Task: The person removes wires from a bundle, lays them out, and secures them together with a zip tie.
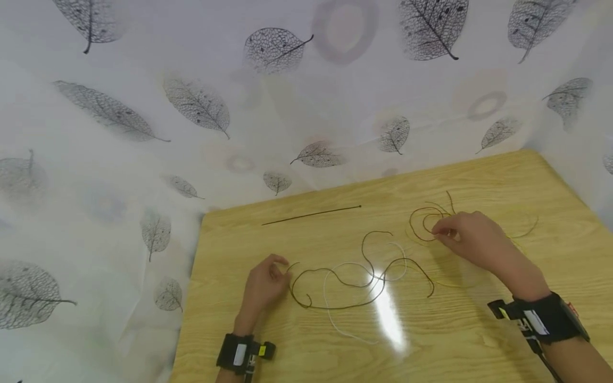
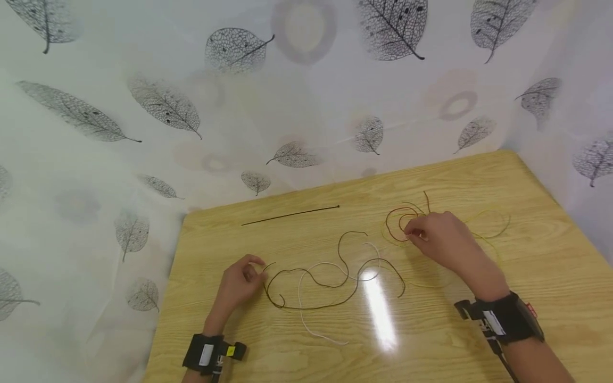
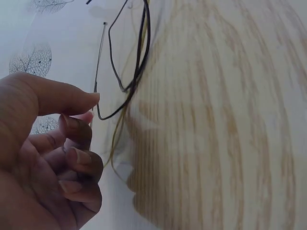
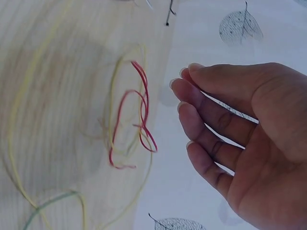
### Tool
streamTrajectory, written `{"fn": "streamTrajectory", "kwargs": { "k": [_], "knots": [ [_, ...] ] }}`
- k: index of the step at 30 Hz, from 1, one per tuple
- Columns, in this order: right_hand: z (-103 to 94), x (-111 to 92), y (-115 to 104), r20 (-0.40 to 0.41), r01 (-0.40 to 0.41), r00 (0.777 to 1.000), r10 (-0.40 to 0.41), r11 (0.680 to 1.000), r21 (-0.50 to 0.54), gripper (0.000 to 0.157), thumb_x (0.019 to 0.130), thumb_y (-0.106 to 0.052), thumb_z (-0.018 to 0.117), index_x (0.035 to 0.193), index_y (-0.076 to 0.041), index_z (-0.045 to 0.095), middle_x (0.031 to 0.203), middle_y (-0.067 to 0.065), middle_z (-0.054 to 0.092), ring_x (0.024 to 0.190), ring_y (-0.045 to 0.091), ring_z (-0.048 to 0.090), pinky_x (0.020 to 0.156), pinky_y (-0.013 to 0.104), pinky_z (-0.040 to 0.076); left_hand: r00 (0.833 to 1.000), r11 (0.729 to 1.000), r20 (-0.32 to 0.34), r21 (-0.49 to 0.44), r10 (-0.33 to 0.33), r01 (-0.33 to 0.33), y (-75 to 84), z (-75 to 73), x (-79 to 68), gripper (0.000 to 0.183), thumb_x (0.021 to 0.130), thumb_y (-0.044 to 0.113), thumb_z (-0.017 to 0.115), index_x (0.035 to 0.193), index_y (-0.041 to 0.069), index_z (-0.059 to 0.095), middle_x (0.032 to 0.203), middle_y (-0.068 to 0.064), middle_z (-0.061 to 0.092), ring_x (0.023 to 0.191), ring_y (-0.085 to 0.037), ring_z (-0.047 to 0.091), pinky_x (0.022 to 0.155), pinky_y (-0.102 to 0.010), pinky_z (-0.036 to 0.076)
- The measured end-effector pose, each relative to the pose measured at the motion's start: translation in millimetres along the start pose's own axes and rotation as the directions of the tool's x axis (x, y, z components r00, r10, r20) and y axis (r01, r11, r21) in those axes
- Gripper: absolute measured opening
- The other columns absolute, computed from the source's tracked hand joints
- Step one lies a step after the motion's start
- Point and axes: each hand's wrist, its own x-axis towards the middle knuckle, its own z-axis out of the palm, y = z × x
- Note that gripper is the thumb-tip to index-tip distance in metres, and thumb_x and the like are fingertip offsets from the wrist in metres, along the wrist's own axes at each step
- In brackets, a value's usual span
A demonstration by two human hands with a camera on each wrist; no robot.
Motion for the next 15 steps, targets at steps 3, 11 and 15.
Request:
{"fn": "streamTrajectory", "kwargs": {
  "k": [3, 11, 15],
  "knots": [
    [-10.2, 0.0, 14.4, -0.039, -0.043, 0.998, 0.042, 0.999, -0.026, 0.014, 0.083, -0.012, 0.074, 0.097, -0.009, 0.077, 0.08, 0.004, 0.073, 0.068, 0.021, 0.066, 0.051, 0.038, 0.052, 0.999, 1.0, -0.03, 0.012, 0.025, -0.025, 6.2, -4.1, 2.0, 0.021, 0.083, 0.017, 0.074, 0.103, 0.015, 0.068, 0.06, 0.008, 0.06, 0.051, -0.01, 0.053, 0.046, -0.028, 0.044],
    [-17.8, 10.1, 39.5, -0.026, -0.184, 0.983, 0.184, 0.983, 0.011, 0.022, 0.089, -0.017, 0.07, 0.106, -0.005, 0.073, 0.089, 0.012, 0.072, 0.067, 0.024, 0.063, 0.05, 0.038, 0.049, 0.962, 0.963, -0.071, -0.022, 0.265, -0.267, 49.3, -9.5, 38.5, 0.019, 0.087, 0.017, 0.071, 0.105, 0.013, 0.067, 0.061, 0.006, 0.06, 0.043, -0.008, 0.047, 0.036, -0.022, 0.037],
    [-5.7, 20.0, 40.2, 0.013, -0.236, 0.972, 0.236, 0.972, -0.004, 0.031, 0.089, -0.026, 0.07, 0.111, -0.004, 0.071, 0.094, 0.014, 0.072, 0.062, 0.021, 0.061, 0.046, 0.033, 0.045, 0.935, 0.935, 0.021, -0.033, 0.353, -0.352, 94.6, 4.7, 66.7, 0.02, 0.089, 0.023, 0.069, 0.108, 0.015, 0.067, 0.068, 0.007, 0.062, 0.043, -0.007, 0.048, 0.038, -0.021, 0.036]
  ]
}}
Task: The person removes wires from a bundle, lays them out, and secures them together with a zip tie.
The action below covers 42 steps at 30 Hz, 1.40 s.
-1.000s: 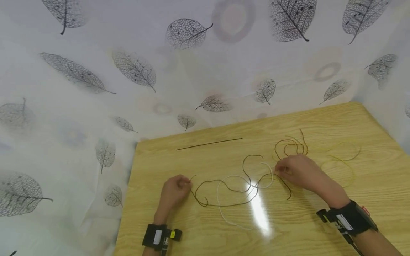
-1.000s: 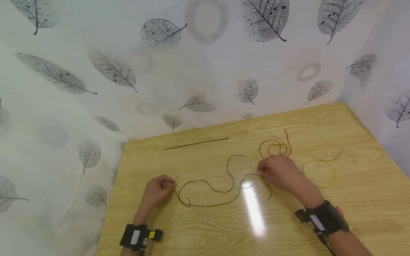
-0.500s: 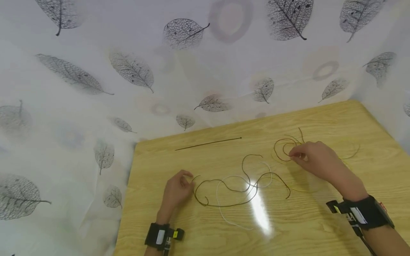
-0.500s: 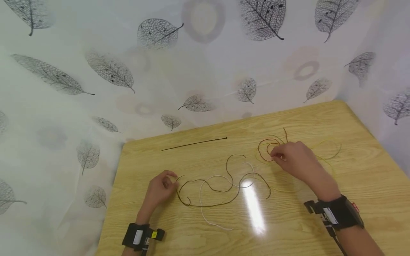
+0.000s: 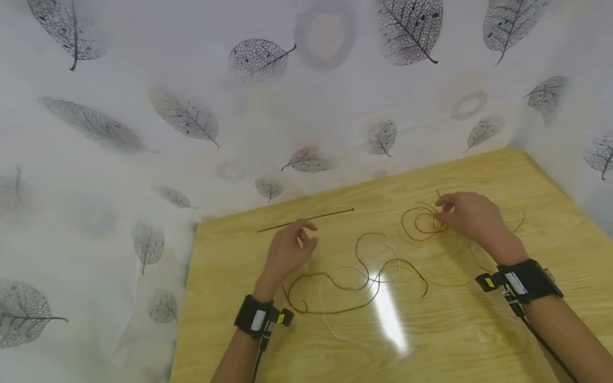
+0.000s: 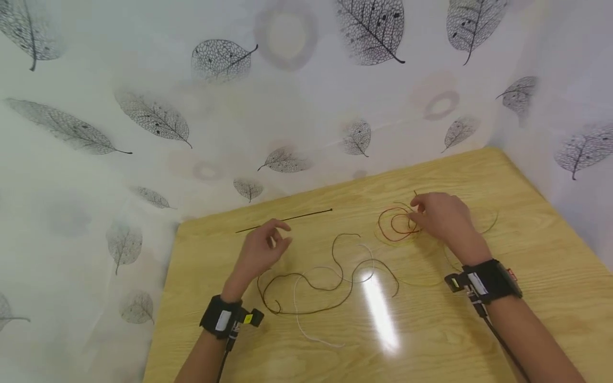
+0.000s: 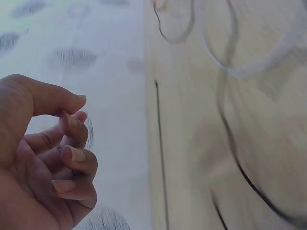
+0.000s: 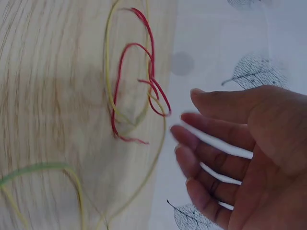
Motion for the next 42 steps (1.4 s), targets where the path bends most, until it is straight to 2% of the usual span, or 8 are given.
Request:
{"fn": "streamTrajectory", "kwargs": {
  "k": [10, 14, 18, 21, 28, 31, 36, 42],
  "knots": [
    [23.1, 28.0, -13.1, -0.001, 0.029, 1.0, -0.029, 0.994, -0.107, 0.015, 0.085, -0.018, 0.067, 0.092, -0.008, 0.077, 0.086, 0.015, 0.074, 0.071, 0.032, 0.066, 0.057, 0.05, 0.052, 0.962, 0.993, 0.26, 0.062, 0.083, -0.103, 50.6, 50.0, 67.3, 0.021, 0.092, 0.028, 0.066, 0.111, 0.019, 0.066, 0.083, 0.011, 0.067, 0.048, -0.007, 0.051, 0.041, -0.017, 0.037],
    [20.5, 31.5, -26.8, -0.058, 0.079, 0.995, -0.085, 0.992, -0.101, 0.012, 0.08, -0.012, 0.064, 0.084, -0.007, 0.074, 0.078, 0.011, 0.073, 0.067, 0.03, 0.064, 0.063, 0.05, 0.052, 0.941, 0.983, 0.313, 0.083, 0.128, -0.161, 66.5, 67.4, 85.6, 0.024, 0.093, 0.023, 0.065, 0.117, 0.019, 0.065, 0.098, 0.007, 0.068, 0.069, -0.009, 0.061, 0.052, -0.017, 0.045],
    [13.6, 33.1, -45.6, -0.169, 0.185, 0.964, -0.204, 0.975, -0.123, 0.008, 0.077, -0.011, 0.066, 0.082, -0.006, 0.071, 0.073, 0.009, 0.07, 0.066, 0.03, 0.062, 0.072, 0.05, 0.048, 0.926, 0.972, 0.345, 0.112, 0.156, -0.205, 85.6, 79.0, 101.5, 0.039, 0.096, 0.019, 0.063, 0.134, 0.019, 0.056, 0.116, -0.002, 0.059, 0.085, -0.011, 0.061, 0.057, -0.017, 0.049],
    [6.4, 32.5, -58.3, -0.225, 0.248, 0.935, -0.273, 0.959, -0.135, 0.006, 0.078, -0.01, 0.069, 0.083, -0.008, 0.07, 0.07, 0.006, 0.068, 0.065, 0.026, 0.06, 0.07, 0.045, 0.045, 0.922, 0.967, 0.354, 0.137, 0.156, -0.216, 97.8, 84.3, 109.2, 0.044, 0.098, 0.021, 0.059, 0.141, 0.021, 0.05, 0.115, -0.003, 0.055, 0.08, -0.008, 0.058, 0.054, -0.016, 0.048],
    [-5.5, 26.7, -75.0, -0.343, 0.303, 0.888, -0.307, 0.951, -0.066, 0.017, 0.08, -0.012, 0.075, 0.096, -0.007, 0.073, 0.079, 0.007, 0.073, 0.071, 0.025, 0.061, 0.073, 0.046, 0.044, 0.957, 0.967, 0.204, 0.107, 0.205, -0.23, 109.5, 86.9, 118.2, 0.021, 0.1, 0.025, 0.059, 0.114, 0.016, 0.071, 0.097, 0.005, 0.07, 0.067, -0.005, 0.055, 0.057, -0.017, 0.045],
    [-3.7, 24.6, -75.7, -0.353, 0.265, 0.905, -0.237, 0.964, 0.032, 0.025, 0.085, -0.014, 0.073, 0.108, -0.004, 0.071, 0.085, 0.01, 0.075, 0.065, 0.026, 0.063, 0.063, 0.045, 0.047, 0.969, 0.973, 0.093, 0.021, 0.229, -0.232, 108.0, 84.8, 120.5, 0.019, 0.099, 0.022, 0.06, 0.106, 0.013, 0.075, 0.09, 0.003, 0.075, 0.055, -0.004, 0.055, 0.052, -0.015, 0.045],
    [11.0, 24.7, -70.9, -0.235, 0.227, 0.956, -0.176, 0.95, 0.213, 0.027, 0.092, -0.022, 0.069, 0.114, -0.006, 0.073, 0.084, 0.008, 0.076, 0.044, 0.015, 0.049, 0.043, 0.029, 0.037, 0.973, 0.957, -0.05, -0.177, 0.225, -0.231, 102.9, 80.3, 122.8, 0.016, 0.098, 0.016, 0.062, 0.1, 0.007, 0.075, 0.084, 0.0, 0.074, 0.064, -0.004, 0.062, 0.056, -0.01, 0.049],
    [15.6, 18.2, -59.0, -0.275, 0.26, 0.94, -0.201, 0.945, 0.198, 0.016, 0.09, -0.016, 0.071, 0.103, -0.01, 0.078, 0.075, -0.005, 0.076, 0.036, 0.006, 0.037, 0.036, 0.023, 0.03, 0.962, 0.923, -0.131, -0.276, 0.241, -0.269, 97.3, 75.7, 118.6, 0.014, 0.096, 0.013, 0.064, 0.098, 0.004, 0.074, 0.081, -0.003, 0.075, 0.061, -0.008, 0.065, 0.049, -0.011, 0.049]
  ]
}}
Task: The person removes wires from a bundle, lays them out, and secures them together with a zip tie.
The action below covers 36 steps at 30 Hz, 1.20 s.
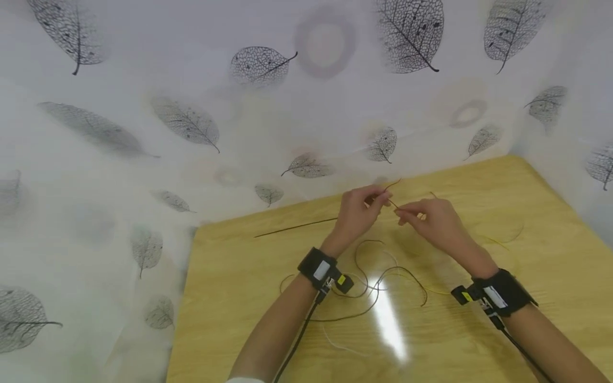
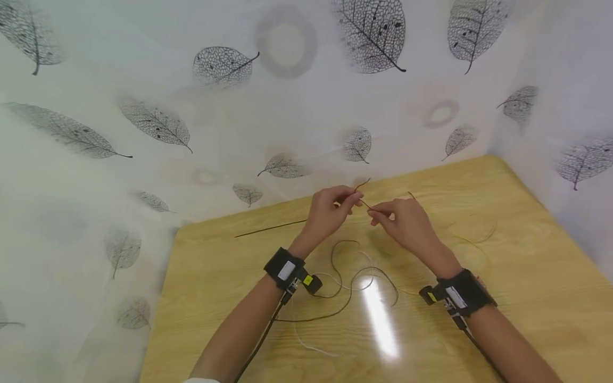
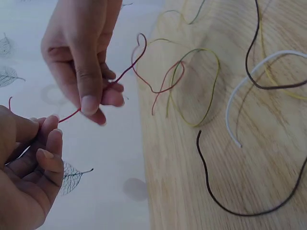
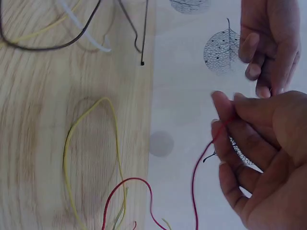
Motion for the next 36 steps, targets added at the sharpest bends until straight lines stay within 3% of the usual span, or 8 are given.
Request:
{"fn": "streamTrajectory", "kwargs": {
  "k": [4, 8, 13, 15, 19, 21, 27, 36],
  "knots": [
    [-7.4, -1.2, 6.1, -0.054, 0.096, 0.993, -0.104, 0.986, -0.138, 0.017, 0.081, -0.012, 0.077, 0.098, -0.011, 0.08, 0.072, -0.002, 0.075, 0.045, 0.013, 0.05, 0.06, 0.038, 0.048, 0.997, 0.999, -0.074, -0.006, -0.035, 0.035, -7.4, -19.2, -13.9, 0.013, 0.095, 0.013, 0.064, 0.097, 0.003, 0.073, 0.082, -0.003, 0.075, 0.06, -0.006, 0.063, 0.051, -0.011, 0.051],
    [-17.0, -5.2, 16.2, -0.135, 0.196, 0.962, -0.238, 0.944, -0.266, 0.021, 0.07, -0.013, 0.083, 0.091, -0.011, 0.081, 0.07, 0.004, 0.074, 0.07, 0.026, 0.061, 0.08, 0.052, 0.043, 0.98, 0.996, -0.176, -0.018, -0.092, 0.09, -13.9, -46.3, -31.7, 0.013, 0.095, 0.014, 0.065, 0.093, 0.004, 0.073, 0.079, -0.005, 0.073, 0.061, -0.012, 0.065, 0.051, -0.019, 0.055],
    [-26.4, -11.1, 28.3, -0.181, 0.239, 0.931, -0.316, 0.904, -0.353, 0.047, 0.092, -0.052, 0.056, 0.089, -0.012, 0.08, 0.069, 0.008, 0.073, 0.08, 0.031, 0.061, 0.081, 0.055, 0.042, 0.95, 0.985, -0.266, -0.087, -0.165, 0.147, -12.2, -81.0, -61.6, 0.011, 0.094, 0.006, 0.064, 0.092, -0.002, 0.072, 0.077, -0.015, 0.071, 0.061, -0.026, 0.065, 0.059, -0.036, 0.06],
    [-28.3, -12.1, 31.0, -0.184, 0.249, 0.924, -0.335, 0.893, -0.374, 0.049, 0.093, -0.054, 0.053, 0.09, -0.013, 0.08, 0.07, 0.008, 0.073, 0.081, 0.032, 0.062, 0.082, 0.056, 0.042, 0.939, 0.981, -0.29, -0.109, -0.187, 0.162, -7.3, -95.1, -74.1, 0.011, 0.094, 0.001, 0.063, 0.091, -0.006, 0.07, 0.078, -0.019, 0.07, 0.062, -0.031, 0.065, 0.059, -0.036, 0.058],
    [-30.6, -10.2, 32.9, -0.18, 0.267, 0.914, -0.365, 0.872, -0.41, 0.021, 0.073, -0.025, 0.081, 0.09, -0.012, 0.08, 0.071, 0.009, 0.074, 0.082, 0.033, 0.062, 0.081, 0.057, 0.043, 0.914, 0.97, -0.331, -0.147, -0.235, 0.196, -1.0, -121.0, -98.6, 0.011, 0.095, -0.005, 0.059, 0.091, -0.012, 0.068, 0.078, -0.025, 0.068, 0.063, -0.037, 0.064, 0.049, -0.023, 0.051],
    [-31.8, -8.2, 33.3, -0.183, 0.264, 0.911, -0.371, 0.863, -0.43, 0.027, 0.063, -0.013, 0.084, 0.09, -0.011, 0.08, 0.072, 0.009, 0.074, 0.083, 0.034, 0.062, 0.081, 0.057, 0.043, 0.893, 0.956, -0.351, -0.186, -0.282, 0.228, -2.4, -132.3, -111.6, 0.013, 0.096, -0.005, 0.058, 0.092, -0.012, 0.067, 0.078, -0.028, 0.066, 0.063, -0.04, 0.062, 0.045, -0.014, 0.043],
    [-38.5, -8.2, 35.8, -0.172, 0.247, 0.916, -0.362, 0.847, -0.47, 0.029, 0.065, -0.008, 0.084, 0.094, -0.01, 0.079, 0.075, 0.011, 0.074, 0.086, 0.035, 0.061, 0.084, 0.058, 0.043, 0.844, 0.924, -0.382, -0.222, -0.376, 0.312, -8.9, -161.6, -145.2, 0.017, 0.098, -0.001, 0.056, 0.092, -0.013, 0.066, 0.08, -0.029, 0.064, 0.065, -0.041, 0.058, 0.042, -0.005, 0.037],
    [-46.7, -12.3, 41.0, -0.159, 0.229, 0.928, -0.336, 0.854, -0.466, 0.029, 0.067, -0.009, 0.083, 0.096, -0.01, 0.079, 0.077, 0.013, 0.074, 0.085, 0.036, 0.061, 0.089, 0.056, 0.04, 0.785, 0.878, -0.402, -0.298, -0.472, 0.375, -30.8, -185.5, -187.7, 0.017, 0.098, 0.003, 0.057, 0.091, -0.01, 0.065, 0.084, -0.033, 0.062, 0.064, -0.023, 0.058, 0.041, -0.011, 0.037]
  ]
}}
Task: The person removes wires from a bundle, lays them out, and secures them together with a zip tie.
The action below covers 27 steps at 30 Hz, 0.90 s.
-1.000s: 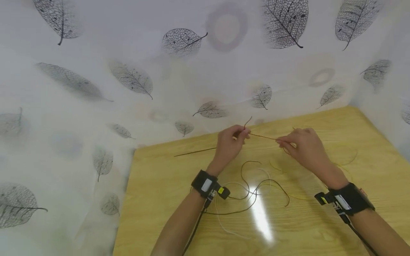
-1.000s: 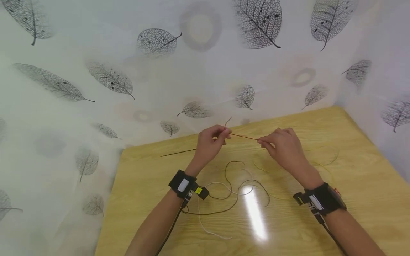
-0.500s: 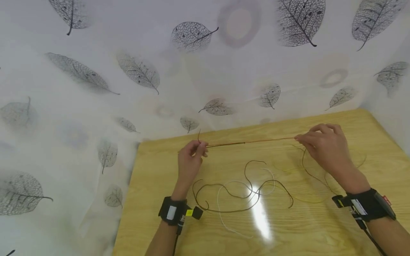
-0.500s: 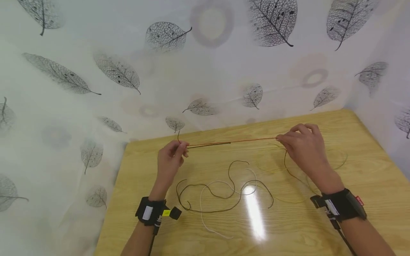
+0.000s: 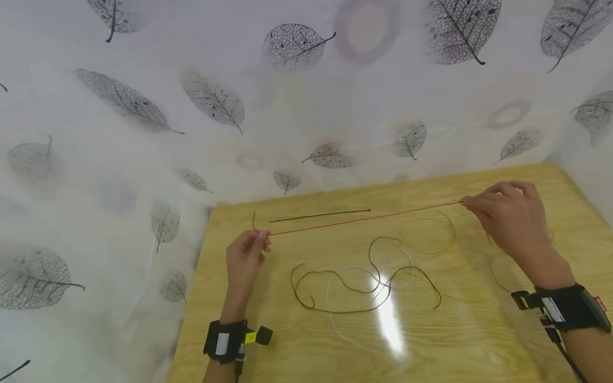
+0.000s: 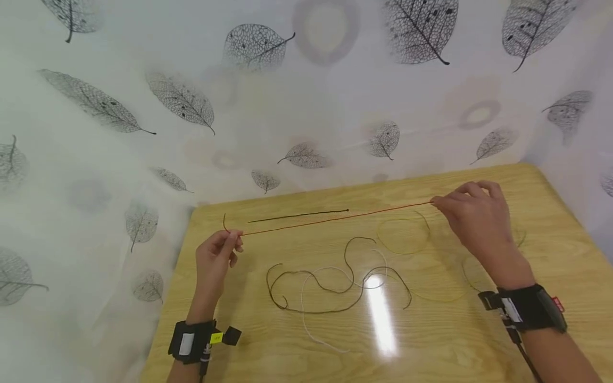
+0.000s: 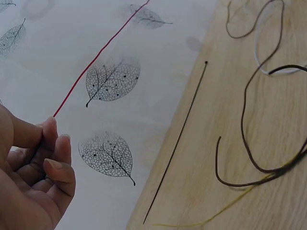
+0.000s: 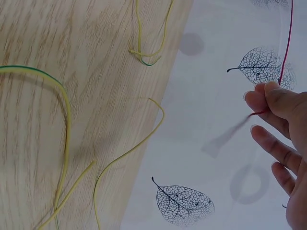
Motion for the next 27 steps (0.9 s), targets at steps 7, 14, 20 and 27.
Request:
{"fn": "streamTrajectory", "kwargs": {
  "k": [7, 14, 20, 27],
  "knots": [
    [-1.0, -4.7, -1.4, 0.001, 0.008, 1.0, -0.008, 1.0, -0.008, 0.033, 0.062, -0.011, 0.084, 0.095, -0.011, 0.08, 0.074, 0.012, 0.074, 0.076, 0.034, 0.063, 0.087, 0.055, 0.043, 0.995, 0.998, -0.085, 0.023, -0.052, 0.054, -20.1, -22.7, -15.2, 0.02, 0.097, 0.009, 0.061, 0.089, -0.009, 0.066, 0.08, -0.004, 0.068, 0.064, -0.016, 0.06, 0.039, -0.012, 0.038],
    [-1.6, -21.1, -14.6, 0.057, -0.005, 0.998, 0.002, 0.999, 0.05, 0.036, 0.058, -0.012, 0.085, 0.093, -0.013, 0.081, 0.066, 0.009, 0.073, 0.067, 0.03, 0.064, 0.085, 0.055, 0.045, 0.97, 0.973, -0.142, 0.095, -0.198, 0.212, -34.0, -35.6, -36.3, 0.031, 0.097, 0.017, 0.062, 0.084, -0.01, 0.064, 0.084, 0.0, 0.071, 0.061, -0.013, 0.059, 0.038, -0.01, 0.037],
    [1.0, -37.5, -27.7, 0.13, -0.012, 0.991, -0.001, 0.995, 0.098, 0.048, 0.088, -0.057, 0.059, 0.091, -0.014, 0.081, 0.051, 0.001, 0.062, 0.043, 0.017, 0.051, 0.077, 0.052, 0.046, 0.9, 0.907, -0.251, 0.138, -0.355, 0.397, -44.7, -43.3, -45.6, 0.028, 0.097, 0.018, 0.063, 0.088, -0.008, 0.071, 0.088, -0.012, 0.073, 0.067, -0.024, 0.061, 0.039, -0.016, 0.038],
    [-2.2, -50.0, -30.3, 0.254, -0.072, 0.966, 0.045, 0.992, 0.1, 0.026, 0.08, -0.041, 0.074, 0.092, -0.019, 0.081, 0.051, -0.009, 0.057, 0.043, 0.009, 0.045, 0.079, 0.049, 0.044, 0.903, 0.825, -0.258, 0.375, -0.344, 0.422, -56.9, -48.7, -55.4, 0.021, 0.094, 0.017, 0.064, 0.087, 0.002, 0.077, 0.085, -0.013, 0.075, 0.072, -0.025, 0.064, 0.052, -0.019, 0.047]
  ]
}}
